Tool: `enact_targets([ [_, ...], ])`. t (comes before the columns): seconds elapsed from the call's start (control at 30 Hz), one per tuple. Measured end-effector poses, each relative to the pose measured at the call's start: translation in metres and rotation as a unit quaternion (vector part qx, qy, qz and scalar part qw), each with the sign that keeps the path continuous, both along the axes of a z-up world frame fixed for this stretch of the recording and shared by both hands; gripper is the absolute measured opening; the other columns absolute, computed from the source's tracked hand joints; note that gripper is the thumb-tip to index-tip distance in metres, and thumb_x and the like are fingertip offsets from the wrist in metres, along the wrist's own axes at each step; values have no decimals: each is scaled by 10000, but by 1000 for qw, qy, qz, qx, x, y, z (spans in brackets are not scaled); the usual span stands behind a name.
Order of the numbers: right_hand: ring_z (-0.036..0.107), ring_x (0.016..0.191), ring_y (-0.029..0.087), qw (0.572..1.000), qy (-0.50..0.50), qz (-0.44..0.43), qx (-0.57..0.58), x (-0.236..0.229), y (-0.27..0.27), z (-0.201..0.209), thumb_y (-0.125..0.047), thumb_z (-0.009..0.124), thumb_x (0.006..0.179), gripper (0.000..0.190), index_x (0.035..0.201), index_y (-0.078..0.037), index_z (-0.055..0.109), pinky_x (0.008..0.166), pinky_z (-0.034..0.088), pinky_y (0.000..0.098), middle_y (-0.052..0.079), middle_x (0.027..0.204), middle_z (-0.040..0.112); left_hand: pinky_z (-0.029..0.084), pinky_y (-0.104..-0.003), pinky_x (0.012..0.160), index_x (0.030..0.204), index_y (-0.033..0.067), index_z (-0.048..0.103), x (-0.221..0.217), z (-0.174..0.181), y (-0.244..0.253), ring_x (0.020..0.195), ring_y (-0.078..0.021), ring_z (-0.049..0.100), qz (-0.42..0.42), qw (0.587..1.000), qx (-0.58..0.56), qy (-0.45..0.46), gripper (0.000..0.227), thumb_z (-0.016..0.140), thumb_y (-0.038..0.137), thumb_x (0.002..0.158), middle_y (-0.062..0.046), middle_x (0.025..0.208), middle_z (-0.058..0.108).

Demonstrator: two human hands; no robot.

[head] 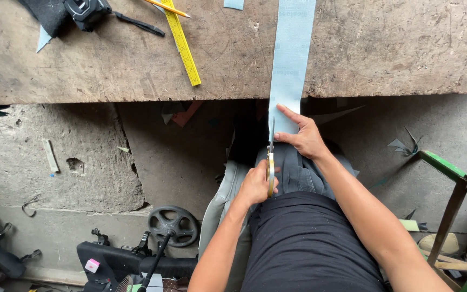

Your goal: The person uses scissors to cut a long strip of light blue material on a wooden workbench. They trim the edges of the strip and cut it into smaller sections, handling the material with both hands throughout the process.

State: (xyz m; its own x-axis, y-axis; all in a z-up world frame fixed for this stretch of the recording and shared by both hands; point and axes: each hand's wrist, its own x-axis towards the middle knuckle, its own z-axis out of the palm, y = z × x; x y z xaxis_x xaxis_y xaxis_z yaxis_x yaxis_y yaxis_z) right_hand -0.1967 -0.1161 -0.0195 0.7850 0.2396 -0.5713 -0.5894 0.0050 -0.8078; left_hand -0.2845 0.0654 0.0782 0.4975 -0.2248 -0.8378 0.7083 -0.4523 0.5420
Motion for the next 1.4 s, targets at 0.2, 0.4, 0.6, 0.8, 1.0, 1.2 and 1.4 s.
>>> enact_targets([
  [0.2,624,1081,122,998,-11,-50,30,9,-4,-9,21,914,759,770,1467,-107,642,923,601,334,123,1245,702,593,-381,823,1250,23,636,0,5,-5,747,-216,790,39,999,-11,15,470,660,202,817,-48,762,795],
  [0.4,619,1090,160,998,-23,-28,43,10,-7,3,34,917,734,882,1531,-117,572,946,588,379,139,1286,674,569,-482,868,1240,55,644,8,-3,-3,927,-369,774,-4,999,35,-5,503,690,251,779,-103,788,776],
  [0.6,634,1104,154,998,-27,-40,44,5,-6,-1,18,917,745,880,1539,-120,564,945,590,367,123,1275,672,593,-397,828,1264,-25,621,5,1,-8,709,-224,781,54,998,-18,-23,470,649,158,832,-114,882,814],
  [0.8,635,1098,160,998,-27,-27,45,2,-10,9,24,920,740,866,1523,-124,582,949,583,385,134,1263,689,569,-469,832,1208,24,630,16,-3,-4,853,-368,779,-8,999,28,-31,462,684,215,791,-130,784,777],
  [1.0,661,1063,162,998,-43,-38,38,13,-13,-6,-12,942,730,807,1467,-137,639,915,601,388,142,1237,716,593,-342,756,1256,-12,602,6,-7,-8,646,-208,772,31,999,-23,-13,481,647,150,805,-103,909,820],
  [1.2,618,1066,126,998,-28,-36,45,19,-18,5,16,919,749,724,1422,-106,682,913,580,334,108,1209,714,588,-375,747,1212,-3,653,17,-6,-11,686,-265,776,16,999,2,-32,457,660,154,782,-107,795,796],
  [1.4,624,1081,155,999,-36,-31,19,14,-15,12,-20,934,747,722,1417,-134,691,913,572,368,130,1217,712,554,-532,899,1250,76,623,15,-7,-10,995,-453,745,-40,998,52,-22,523,702,266,769,-209,985,769],
])
